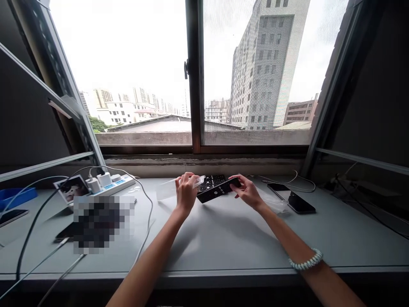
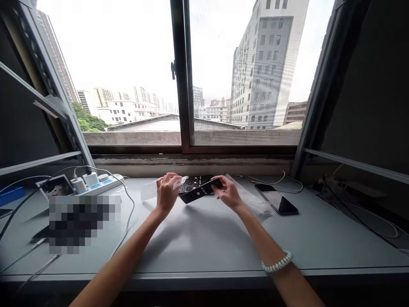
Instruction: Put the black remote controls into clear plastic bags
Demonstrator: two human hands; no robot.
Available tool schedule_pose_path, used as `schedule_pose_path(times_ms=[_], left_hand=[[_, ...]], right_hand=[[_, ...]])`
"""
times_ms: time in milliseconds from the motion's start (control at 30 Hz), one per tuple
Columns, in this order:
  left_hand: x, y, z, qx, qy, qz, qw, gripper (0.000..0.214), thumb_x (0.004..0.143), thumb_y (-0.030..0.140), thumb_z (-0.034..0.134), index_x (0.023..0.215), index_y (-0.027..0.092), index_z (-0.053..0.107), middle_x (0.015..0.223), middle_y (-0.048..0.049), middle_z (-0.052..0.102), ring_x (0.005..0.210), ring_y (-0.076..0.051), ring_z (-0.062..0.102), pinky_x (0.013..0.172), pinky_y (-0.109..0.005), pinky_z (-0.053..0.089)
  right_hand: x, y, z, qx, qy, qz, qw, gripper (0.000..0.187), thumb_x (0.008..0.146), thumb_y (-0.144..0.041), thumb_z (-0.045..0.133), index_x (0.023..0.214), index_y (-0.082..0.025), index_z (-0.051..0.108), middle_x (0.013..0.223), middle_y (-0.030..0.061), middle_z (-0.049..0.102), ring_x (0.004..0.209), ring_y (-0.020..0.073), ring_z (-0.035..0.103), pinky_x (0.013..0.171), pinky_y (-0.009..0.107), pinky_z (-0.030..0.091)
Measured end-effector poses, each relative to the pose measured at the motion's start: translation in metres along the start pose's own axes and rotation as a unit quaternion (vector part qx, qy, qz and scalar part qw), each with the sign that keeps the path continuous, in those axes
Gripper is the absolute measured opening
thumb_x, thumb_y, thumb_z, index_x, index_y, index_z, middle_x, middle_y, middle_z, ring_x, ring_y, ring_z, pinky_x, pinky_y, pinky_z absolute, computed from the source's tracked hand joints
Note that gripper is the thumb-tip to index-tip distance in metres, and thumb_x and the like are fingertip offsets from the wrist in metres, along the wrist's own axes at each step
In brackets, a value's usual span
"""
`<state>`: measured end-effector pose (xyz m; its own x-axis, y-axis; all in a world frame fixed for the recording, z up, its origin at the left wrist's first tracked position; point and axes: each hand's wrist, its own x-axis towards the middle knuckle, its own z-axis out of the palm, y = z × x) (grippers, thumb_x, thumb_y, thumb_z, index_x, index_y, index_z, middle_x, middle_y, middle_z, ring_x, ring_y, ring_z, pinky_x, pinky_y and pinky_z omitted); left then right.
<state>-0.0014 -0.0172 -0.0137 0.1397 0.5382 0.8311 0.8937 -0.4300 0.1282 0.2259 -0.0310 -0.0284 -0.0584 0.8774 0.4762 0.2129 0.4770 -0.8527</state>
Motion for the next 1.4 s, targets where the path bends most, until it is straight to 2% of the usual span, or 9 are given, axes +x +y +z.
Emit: schedule_pose_path(times_ms=[133, 233, 333, 533, 667, 867, 1067, 1200, 1400], left_hand=[[-0.001, -0.002, 0.003, -0.005, -0.002, -0.018, 1.0, 0.013, 0.082, 0.012, 0.05, 0.086, 0.019, 0.061, 0.098, -0.0055, 0.059, 0.082, -0.018, 0.056, 0.087, -0.036, 0.032], [-0.004, 0.001, 0.008, -0.014, -0.04, -0.013, 0.999, 0.014, 0.082, 0.01, 0.049, 0.082, 0.019, 0.059, 0.096, -0.0046, 0.059, 0.084, -0.017, 0.056, 0.089, -0.036, 0.031], [-0.009, 0.004, 0.013, -0.02, -0.089, -0.001, 0.996, 0.014, 0.081, 0.009, 0.048, 0.079, 0.02, 0.057, 0.093, -0.0039, 0.059, 0.085, -0.016, 0.056, 0.089, -0.035, 0.032], [-0.015, 0.007, 0.017, -0.032, -0.163, 0.034, 0.986, 0.022, 0.077, 0.004, 0.045, 0.079, 0.022, 0.058, 0.093, -0.0019, 0.059, 0.084, -0.016, 0.056, 0.091, -0.037, 0.031], [-0.016, 0.007, 0.023, -0.03, -0.174, 0.035, 0.984, 0.031, 0.073, -0.001, 0.039, 0.084, 0.022, 0.056, 0.093, -0.0022, 0.061, 0.086, -0.017, 0.057, 0.091, -0.036, 0.031], [-0.013, -0.007, 0.031, -0.055, -0.171, 0.022, 0.984, 0.036, 0.071, -0.002, 0.035, 0.095, 0.022, 0.048, 0.086, -0.001, 0.066, 0.081, -0.016, 0.06, 0.09, -0.033, 0.033], [-0.012, -0.019, 0.033, -0.038, -0.142, 0.019, 0.989, 0.024, 0.078, 0.003, 0.035, 0.087, 0.023, 0.046, 0.077, 0.0006, 0.064, 0.073, -0.016, 0.06, 0.087, -0.032, 0.035], [-0.012, -0.021, 0.036, -0.034, -0.143, 0.014, 0.989, 0.017, 0.082, 0.009, 0.035, 0.081, 0.023, 0.045, 0.074, 0.0016, 0.062, 0.068, -0.015, 0.058, 0.087, -0.031, 0.034], [-0.012, -0.018, 0.032, -0.034, -0.133, 0.032, 0.99, 0.017, 0.085, 0.013, 0.034, 0.073, 0.022, 0.043, 0.071, 0.0016, 0.06, 0.069, -0.014, 0.056, 0.085, -0.031, 0.034]], right_hand=[[0.0, -0.008, -0.003, 0.116, 0.066, 0.034, 0.99, 0.042, 0.072, -0.051, 0.059, 0.1, -0.023, 0.047, 0.097, 0.0057, 0.062, 0.06, 0.02, 0.066, 0.043, 0.029, 0.051], [0.0, -0.009, -0.004, 0.158, 0.089, 0.036, 0.983, 0.042, 0.074, -0.054, 0.055, 0.102, -0.026, 0.039, 0.108, 0.008, 0.061, 0.061, 0.0202, 0.067, 0.051, 0.033, 0.055], [0.0, -0.009, -0.003, 0.155, 0.106, 0.007, 0.982, 0.04, 0.076, -0.05, 0.054, 0.1, -0.027, 0.035, 0.119, 0.0091, 0.057, 0.066, 0.0193, 0.067, 0.059, 0.035, 0.056], [0.001, -0.005, 0.0, 0.061, 0.098, -0.067, 0.991, 0.029, 0.079, -0.043, 0.052, 0.095, -0.025, 0.035, 0.129, 0.0116, 0.049, 0.088, 0.0196, 0.065, 0.071, 0.033, 0.054], [-0.001, -0.007, 0.0, -0.014, 0.088, -0.138, 0.986, 0.017, 0.081, -0.032, 0.052, 0.091, -0.024, 0.041, 0.123, 0.0111, 0.054, 0.105, 0.0206, 0.057, 0.085, 0.035, 0.047], [-0.005, -0.016, 0.004, -0.101, 0.029, -0.207, 0.973, 0.008, 0.081, -0.021, 0.049, 0.089, -0.023, 0.048, 0.114, 0.0087, 0.059, 0.106, 0.0192, 0.056, 0.091, 0.034, 0.041], [-0.007, -0.017, 0.005, -0.163, -0.005, -0.198, 0.967, 0.008, 0.079, -0.017, 0.048, 0.083, -0.023, 0.053, 0.121, 0.009, 0.056, 0.107, 0.021, 0.055, 0.091, 0.035, 0.042], [-0.008, -0.014, 0.001, -0.21, -0.025, -0.188, 0.959, 0.02, 0.076, -0.009, 0.044, 0.08, -0.023, 0.057, 0.126, 0.0062, 0.053, 0.105, 0.02, 0.057, 0.087, 0.032, 0.044], [-0.007, -0.008, -0.003, -0.225, -0.006, -0.179, 0.958, 0.025, 0.074, -0.006, 0.042, 0.078, -0.023, 0.06, 0.129, 0.0043, 0.051, 0.107, 0.0209, 0.056, 0.086, 0.032, 0.045]])
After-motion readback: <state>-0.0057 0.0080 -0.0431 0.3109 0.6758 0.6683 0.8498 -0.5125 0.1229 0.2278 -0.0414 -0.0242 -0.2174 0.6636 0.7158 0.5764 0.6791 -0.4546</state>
